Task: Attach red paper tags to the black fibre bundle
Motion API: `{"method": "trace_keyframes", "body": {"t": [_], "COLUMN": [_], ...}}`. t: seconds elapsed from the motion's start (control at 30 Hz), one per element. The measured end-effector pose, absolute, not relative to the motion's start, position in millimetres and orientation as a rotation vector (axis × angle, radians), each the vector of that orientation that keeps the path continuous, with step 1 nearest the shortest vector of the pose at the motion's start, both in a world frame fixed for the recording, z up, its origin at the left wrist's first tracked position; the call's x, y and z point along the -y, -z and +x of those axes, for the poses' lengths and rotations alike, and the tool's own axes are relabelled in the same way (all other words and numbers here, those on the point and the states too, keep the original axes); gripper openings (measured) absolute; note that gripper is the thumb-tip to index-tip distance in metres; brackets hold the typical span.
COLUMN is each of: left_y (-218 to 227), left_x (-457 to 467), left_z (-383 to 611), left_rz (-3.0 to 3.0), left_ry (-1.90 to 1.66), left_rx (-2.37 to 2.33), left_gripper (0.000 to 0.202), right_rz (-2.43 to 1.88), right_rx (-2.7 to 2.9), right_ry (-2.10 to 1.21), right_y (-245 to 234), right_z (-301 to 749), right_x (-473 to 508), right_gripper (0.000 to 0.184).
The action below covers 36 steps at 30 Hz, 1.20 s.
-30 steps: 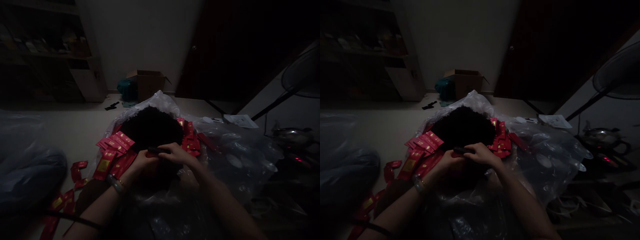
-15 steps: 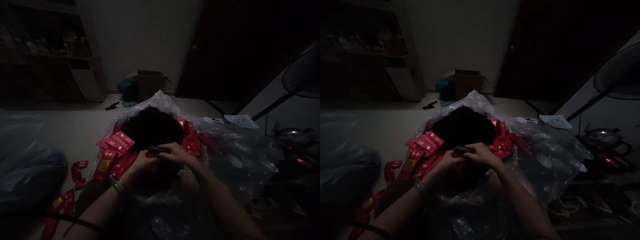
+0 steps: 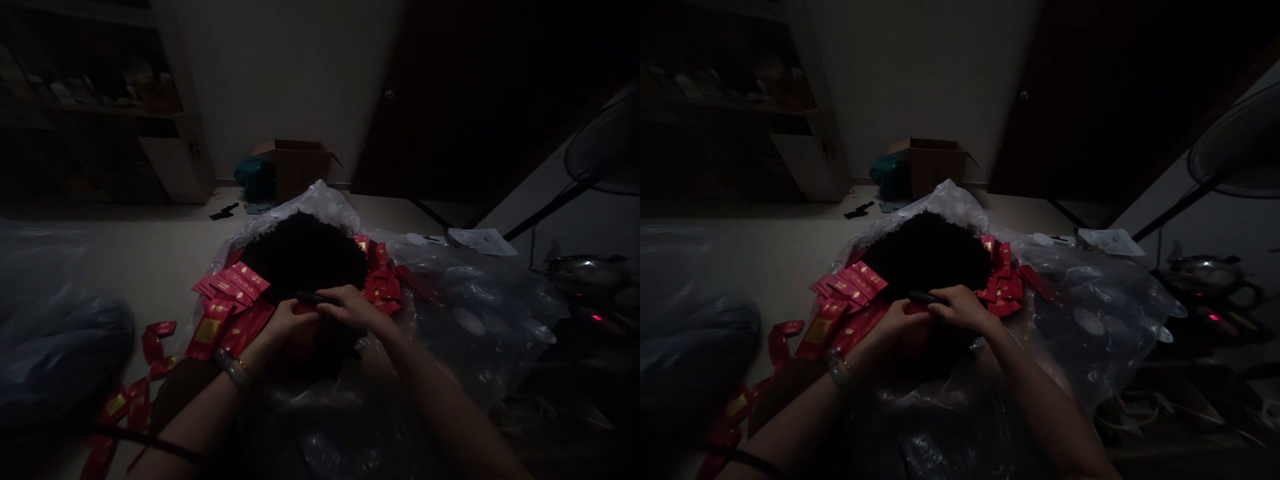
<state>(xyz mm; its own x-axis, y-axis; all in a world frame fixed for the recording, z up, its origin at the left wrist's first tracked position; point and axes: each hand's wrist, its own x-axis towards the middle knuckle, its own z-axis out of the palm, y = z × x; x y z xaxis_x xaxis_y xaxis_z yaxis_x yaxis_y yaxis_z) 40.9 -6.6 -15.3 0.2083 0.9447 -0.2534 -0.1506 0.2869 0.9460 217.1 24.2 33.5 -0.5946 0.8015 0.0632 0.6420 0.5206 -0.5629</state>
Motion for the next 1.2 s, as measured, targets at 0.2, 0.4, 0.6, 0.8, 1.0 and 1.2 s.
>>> {"method": "trace_keyframes", "body": {"t": [0.2, 0.4, 0.6, 0.8, 1.0, 1.2], "left_y": [13.8, 20.0, 18.5, 19.8, 21.4, 14.2], "left_x": [5.5, -0.6, 0.6, 1.4, 1.4, -1.3], "left_z": [40.9, 36.7, 34.8, 36.2, 36.0, 32.4], "left_rz": [0.975, 1.027, 1.0, 0.997, 0.961, 0.877], "left_ry": [-0.962, -1.099, -1.092, -1.058, -1.068, -1.142], "left_rx": [-1.117, -1.092, -1.102, -1.078, -1.106, -1.176], "left_gripper": [0.033, 0.024, 0.024, 0.032, 0.033, 0.032], "right_rz": [-1.228, -1.227, -1.256, -1.209, -1.208, -1.443], "right_rx": [2.445, 2.429, 2.43, 2.42, 2.235, 2.325], "right_ry": [-0.719, -0.712, -0.721, -0.793, -0.897, -0.793], "right_y": [-31.5, -29.4, -25.3, -21.9, -19.1, -1.3], "right_z": [218.4, 219.7, 220.9, 220.4, 230.7, 263.2], "right_x": [-24.8, -25.0, -26.6, -25.7, -30.7, -43.2], "right_gripper": [0.028, 0.027, 0.026, 0.028, 0.041, 0.042]}}
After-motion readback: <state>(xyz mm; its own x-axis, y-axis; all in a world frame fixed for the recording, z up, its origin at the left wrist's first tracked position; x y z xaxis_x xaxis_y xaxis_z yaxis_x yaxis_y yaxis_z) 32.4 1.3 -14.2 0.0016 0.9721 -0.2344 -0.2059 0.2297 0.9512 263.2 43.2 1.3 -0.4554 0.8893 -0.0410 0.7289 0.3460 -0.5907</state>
